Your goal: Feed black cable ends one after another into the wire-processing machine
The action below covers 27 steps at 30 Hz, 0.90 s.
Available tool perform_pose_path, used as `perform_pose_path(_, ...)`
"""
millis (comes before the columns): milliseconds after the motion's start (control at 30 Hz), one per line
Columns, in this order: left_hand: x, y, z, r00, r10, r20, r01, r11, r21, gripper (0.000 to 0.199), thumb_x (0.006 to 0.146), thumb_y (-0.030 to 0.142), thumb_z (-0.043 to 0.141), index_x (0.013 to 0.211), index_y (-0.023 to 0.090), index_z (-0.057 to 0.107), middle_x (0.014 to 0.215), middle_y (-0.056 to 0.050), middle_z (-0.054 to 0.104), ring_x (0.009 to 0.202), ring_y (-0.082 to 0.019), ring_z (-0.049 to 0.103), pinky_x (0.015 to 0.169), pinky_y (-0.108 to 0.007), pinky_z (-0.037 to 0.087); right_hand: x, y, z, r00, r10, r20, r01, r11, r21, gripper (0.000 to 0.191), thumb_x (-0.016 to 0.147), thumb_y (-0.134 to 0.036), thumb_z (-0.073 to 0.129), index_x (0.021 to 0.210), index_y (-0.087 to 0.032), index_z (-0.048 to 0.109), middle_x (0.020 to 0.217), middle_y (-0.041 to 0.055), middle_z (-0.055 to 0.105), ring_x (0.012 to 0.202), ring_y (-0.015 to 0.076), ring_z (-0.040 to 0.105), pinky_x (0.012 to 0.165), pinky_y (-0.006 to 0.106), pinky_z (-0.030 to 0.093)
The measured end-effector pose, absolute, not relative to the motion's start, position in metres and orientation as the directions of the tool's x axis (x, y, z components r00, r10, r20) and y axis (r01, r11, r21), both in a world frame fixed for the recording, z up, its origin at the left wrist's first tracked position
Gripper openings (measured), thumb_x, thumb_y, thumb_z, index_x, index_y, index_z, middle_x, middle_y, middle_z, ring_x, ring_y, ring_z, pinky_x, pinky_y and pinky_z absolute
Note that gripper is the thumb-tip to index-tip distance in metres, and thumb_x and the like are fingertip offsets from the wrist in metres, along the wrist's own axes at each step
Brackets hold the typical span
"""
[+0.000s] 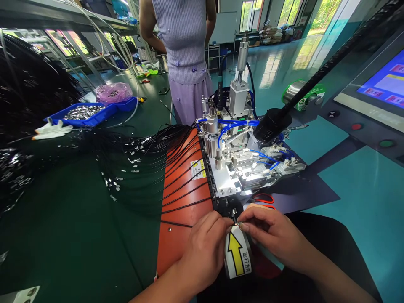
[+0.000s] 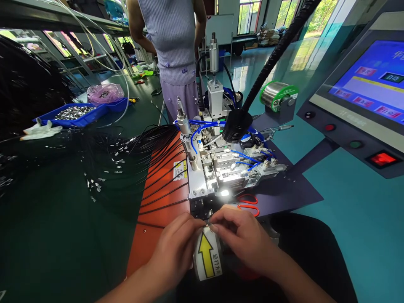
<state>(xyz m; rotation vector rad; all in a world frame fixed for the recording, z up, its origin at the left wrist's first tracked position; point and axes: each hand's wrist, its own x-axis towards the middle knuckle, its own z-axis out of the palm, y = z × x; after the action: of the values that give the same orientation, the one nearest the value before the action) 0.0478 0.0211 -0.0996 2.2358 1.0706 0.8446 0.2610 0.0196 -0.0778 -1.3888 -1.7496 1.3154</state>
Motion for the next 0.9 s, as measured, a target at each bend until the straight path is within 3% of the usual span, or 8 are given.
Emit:
perform_pose_path(200,0.045,0.022,-0.101,0.468,0.836,0.288,0.473,-0.512,0.717,0.02,0.099,0.015,0.045,0.111,0.019,0.06,0.086,-0.006,0.06,0.077,-0.017,0.057,0.067,-0.027,0.046,0.252,0.018,-0.083,-0.253,0.965,-0.067,0.45,0.056,-0.891,0.019,0.099,-0.034,0.052,0.088,-0.022,0.063,0.081,-0.0001,0.062,0.073,0.0159,0.058,0.064,0.028,0.044)
perform_pose_path(400,0.047,0.023,-0.102,0.467,0.835,0.292,0.487,-0.518,0.703,0.016,0.1,0.018,0.046,0.107,0.019,0.061,0.084,-0.004,0.061,0.074,-0.016,0.058,0.068,-0.027,0.047,0.234,0.007,-0.106,-0.113,0.95,0.29,0.506,0.306,-0.807,0.015,0.1,-0.026,0.048,0.089,-0.021,0.059,0.086,0.0035,0.06,0.081,0.0181,0.058,0.074,0.033,0.045)
perform_pose_path(433,0.047,0.023,-0.103,0.461,0.832,0.308,0.5,-0.53,0.684,0.016,0.1,0.018,0.047,0.107,0.019,0.061,0.083,-0.004,0.062,0.074,-0.016,0.058,0.067,-0.027,0.047,0.234,0.006,-0.107,-0.107,0.96,0.26,0.49,0.278,-0.826,0.015,0.1,-0.028,0.049,0.09,-0.021,0.059,0.087,0.0035,0.06,0.081,0.0181,0.058,0.074,0.033,0.045)
perform_pose_path(600,0.047,0.023,-0.108,0.452,0.816,0.36,0.551,-0.573,0.606,0.016,0.099,0.017,0.05,0.11,0.018,0.061,0.085,-0.005,0.063,0.075,-0.017,0.058,0.066,-0.027,0.046,0.252,0.011,-0.097,-0.176,0.97,-0.168,0.295,-0.111,-0.949,0.021,0.101,-0.043,0.047,0.107,-0.024,0.056,0.07,-0.004,0.053,0.063,0.0146,0.054,0.059,0.027,0.044)
perform_pose_path(900,0.046,0.023,-0.109,0.47,0.804,0.366,0.534,-0.588,0.607,0.016,0.098,0.015,0.05,0.111,0.017,0.06,0.085,-0.005,0.061,0.075,-0.017,0.057,0.068,-0.029,0.047,0.25,0.014,-0.085,-0.24,0.96,-0.146,0.353,-0.053,-0.934,0.023,0.103,-0.044,0.044,0.102,-0.024,0.056,0.077,-0.0031,0.054,0.068,0.0139,0.05,0.062,0.026,0.041)
